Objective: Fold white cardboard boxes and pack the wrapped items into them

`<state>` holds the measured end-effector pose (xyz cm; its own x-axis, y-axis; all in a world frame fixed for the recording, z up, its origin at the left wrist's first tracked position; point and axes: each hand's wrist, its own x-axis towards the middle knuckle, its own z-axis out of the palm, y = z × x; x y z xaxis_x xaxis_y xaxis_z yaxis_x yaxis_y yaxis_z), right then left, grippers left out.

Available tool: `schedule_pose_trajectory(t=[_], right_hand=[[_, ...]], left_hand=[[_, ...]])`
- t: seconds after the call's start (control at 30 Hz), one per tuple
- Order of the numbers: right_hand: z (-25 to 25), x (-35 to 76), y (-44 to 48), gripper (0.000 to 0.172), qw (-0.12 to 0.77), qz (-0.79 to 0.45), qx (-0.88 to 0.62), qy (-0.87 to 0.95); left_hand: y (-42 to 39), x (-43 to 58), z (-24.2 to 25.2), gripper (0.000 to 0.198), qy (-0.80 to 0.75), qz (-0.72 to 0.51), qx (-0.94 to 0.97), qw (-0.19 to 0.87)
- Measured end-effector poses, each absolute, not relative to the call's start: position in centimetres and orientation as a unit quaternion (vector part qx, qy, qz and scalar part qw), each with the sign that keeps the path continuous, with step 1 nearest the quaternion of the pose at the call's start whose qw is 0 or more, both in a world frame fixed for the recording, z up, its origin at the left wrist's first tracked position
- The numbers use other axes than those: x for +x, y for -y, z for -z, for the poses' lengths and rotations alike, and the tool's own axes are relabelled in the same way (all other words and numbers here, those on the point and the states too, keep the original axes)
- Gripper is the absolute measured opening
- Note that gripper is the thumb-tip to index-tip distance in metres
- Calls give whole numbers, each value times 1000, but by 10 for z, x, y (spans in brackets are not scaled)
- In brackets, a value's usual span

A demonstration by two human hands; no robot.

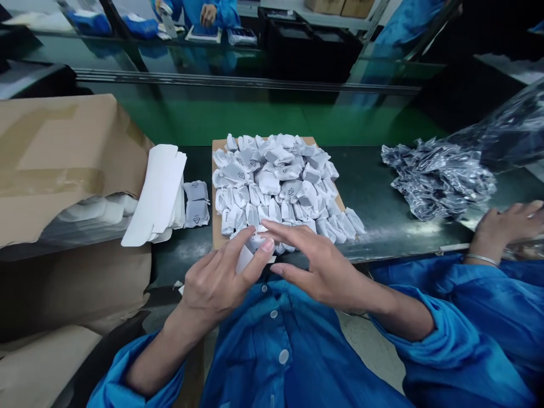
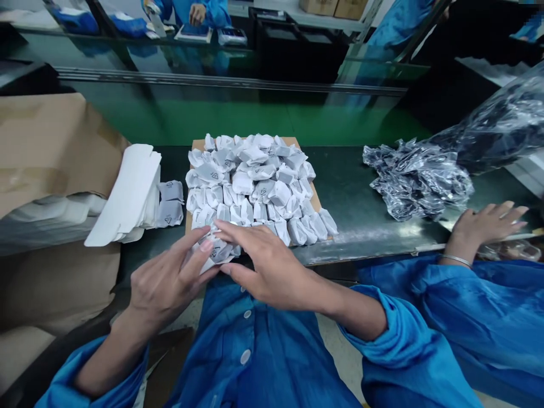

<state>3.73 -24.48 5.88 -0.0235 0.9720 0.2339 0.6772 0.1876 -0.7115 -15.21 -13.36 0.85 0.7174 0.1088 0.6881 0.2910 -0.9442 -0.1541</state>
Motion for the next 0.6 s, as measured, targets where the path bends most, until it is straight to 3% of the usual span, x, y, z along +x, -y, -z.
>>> schedule_pose_trajectory(t=[0.17,0.37,0.5,0.6], right_hand=[[-58,37,235,38,392,-210,-615,652],[-71,42,238,53,326,-246,-564,718],[-71,32,249,61,358,-235,-616,661],[-55,14,251,62,385,-247,-636,622]], left_hand=[[141,-152,-2,93,150,393,-907,25],[147,-156,2,99,154,395,-906,10],[147,-147,1,94,152,411,-898,46],[154,-128,-4,79,135,435,-887,76]])
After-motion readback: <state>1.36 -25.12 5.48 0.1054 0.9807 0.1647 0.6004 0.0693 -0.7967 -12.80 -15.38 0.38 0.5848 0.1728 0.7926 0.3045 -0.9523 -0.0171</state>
